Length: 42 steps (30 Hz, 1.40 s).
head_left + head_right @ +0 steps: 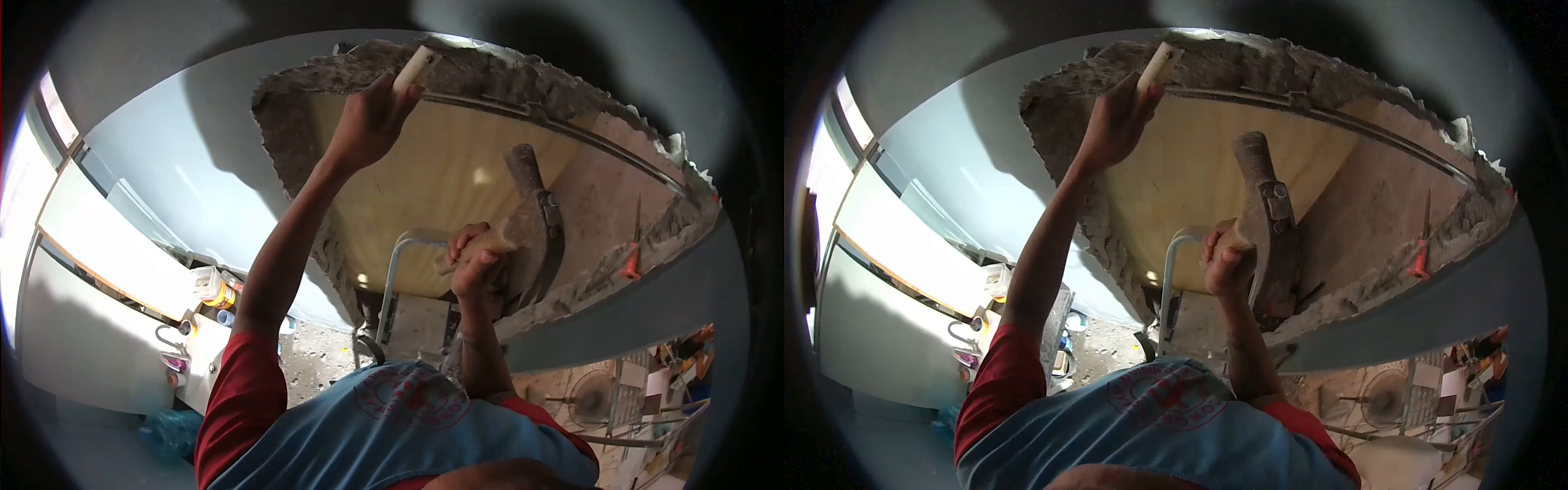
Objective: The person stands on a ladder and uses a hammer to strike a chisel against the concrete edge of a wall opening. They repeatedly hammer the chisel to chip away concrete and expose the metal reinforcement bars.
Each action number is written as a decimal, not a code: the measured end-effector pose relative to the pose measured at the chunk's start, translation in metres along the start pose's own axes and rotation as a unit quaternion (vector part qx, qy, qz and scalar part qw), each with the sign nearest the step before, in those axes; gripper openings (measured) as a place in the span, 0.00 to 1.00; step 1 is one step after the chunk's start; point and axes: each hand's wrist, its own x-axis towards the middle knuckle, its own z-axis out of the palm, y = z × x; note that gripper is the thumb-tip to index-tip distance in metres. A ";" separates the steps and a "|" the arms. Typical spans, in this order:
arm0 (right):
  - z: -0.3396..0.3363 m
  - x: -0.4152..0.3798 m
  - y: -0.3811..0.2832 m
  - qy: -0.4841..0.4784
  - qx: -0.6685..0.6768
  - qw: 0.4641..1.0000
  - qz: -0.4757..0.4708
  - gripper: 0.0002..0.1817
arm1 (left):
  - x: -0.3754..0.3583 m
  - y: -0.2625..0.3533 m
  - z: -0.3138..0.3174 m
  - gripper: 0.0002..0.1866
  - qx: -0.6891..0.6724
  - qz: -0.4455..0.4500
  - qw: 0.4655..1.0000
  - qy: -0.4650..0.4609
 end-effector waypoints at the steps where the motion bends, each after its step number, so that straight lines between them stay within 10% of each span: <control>1: -0.002 -0.002 -0.001 0.003 0.000 1.000 0.000 0.39 | -0.004 0.001 0.003 0.20 -0.019 -0.002 1.000 0.002; 5: -0.012 -0.005 -0.009 -0.054 -0.084 0.995 -0.014 0.41 | -0.028 -0.007 0.008 0.19 0.243 0.217 0.945 0.002; 31: -0.003 -0.001 -0.022 -0.027 -0.046 0.998 0.031 0.43 | -0.009 0.062 -0.004 0.19 0.284 0.254 0.916 0.126; 42: 0.008 0.025 -0.025 -0.084 -0.082 0.976 -0.185 0.47 | -0.003 0.055 -0.005 0.21 0.256 0.183 0.947 0.070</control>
